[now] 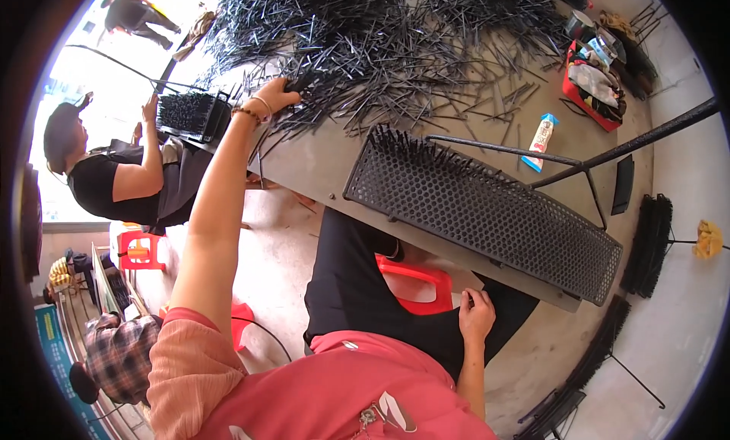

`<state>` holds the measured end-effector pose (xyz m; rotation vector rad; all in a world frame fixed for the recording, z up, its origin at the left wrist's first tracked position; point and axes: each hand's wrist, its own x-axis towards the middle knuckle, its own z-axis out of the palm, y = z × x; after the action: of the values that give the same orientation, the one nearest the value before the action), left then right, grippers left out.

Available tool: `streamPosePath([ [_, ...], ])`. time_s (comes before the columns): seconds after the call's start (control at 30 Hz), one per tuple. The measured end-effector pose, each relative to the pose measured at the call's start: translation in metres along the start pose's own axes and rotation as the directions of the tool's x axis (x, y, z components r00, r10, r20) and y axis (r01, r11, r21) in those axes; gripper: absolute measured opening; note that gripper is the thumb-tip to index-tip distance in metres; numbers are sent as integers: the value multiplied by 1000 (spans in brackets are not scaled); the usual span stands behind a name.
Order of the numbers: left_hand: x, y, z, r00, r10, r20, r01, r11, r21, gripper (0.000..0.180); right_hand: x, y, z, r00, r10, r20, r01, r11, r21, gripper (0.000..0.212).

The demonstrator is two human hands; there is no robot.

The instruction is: The recorder is inserting individual black bristles into a base to assemble a brush component, occasionally using glue.

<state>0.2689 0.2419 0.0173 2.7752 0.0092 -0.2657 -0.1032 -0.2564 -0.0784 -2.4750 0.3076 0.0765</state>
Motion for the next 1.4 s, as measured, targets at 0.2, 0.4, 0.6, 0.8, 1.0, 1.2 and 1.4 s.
streamPosePath([
  [0.2, -17, -42, 52, 985, -78, 154, 86, 995, -48, 90, 0, -1, 4, 1000, -9, 10, 9, 1000, -6, 13],
  [0.4, -39, 15, 34, 978, -175, 116, 109, 897, 428, 94, 0, 4, 4, 1000, -28, -2, 28, 999, -19, 13],
  [0.6, -30, 18, 13, 978, -190, 83, 185, 981, 65, 122, 0, -3, 1, 1000, -6, 19, 6, 1000, -22, 13],
  [0.8, -30, 64, 57, 944, -313, 106, 196, 787, 585, 123, -2, -2, 3, 1000, -19, -2, 19, 1000, 15, 14],
  [1.0, -41, 63, 59, 969, -220, 113, 119, 816, 566, 126, -2, -1, 1, 1000, -12, 3, 12, 1000, -25, 13],
  [1.2, -36, 44, 63, 986, -148, 75, 93, 866, 492, 128, -1, -1, 2, 1000, -8, 13, 8, 1000, -18, 13],
  [1.4, -7, 15, 54, 988, -140, 58, 93, 865, 494, 90, -1, 1, 3, 1000, -21, 9, 21, 999, -38, 13],
])
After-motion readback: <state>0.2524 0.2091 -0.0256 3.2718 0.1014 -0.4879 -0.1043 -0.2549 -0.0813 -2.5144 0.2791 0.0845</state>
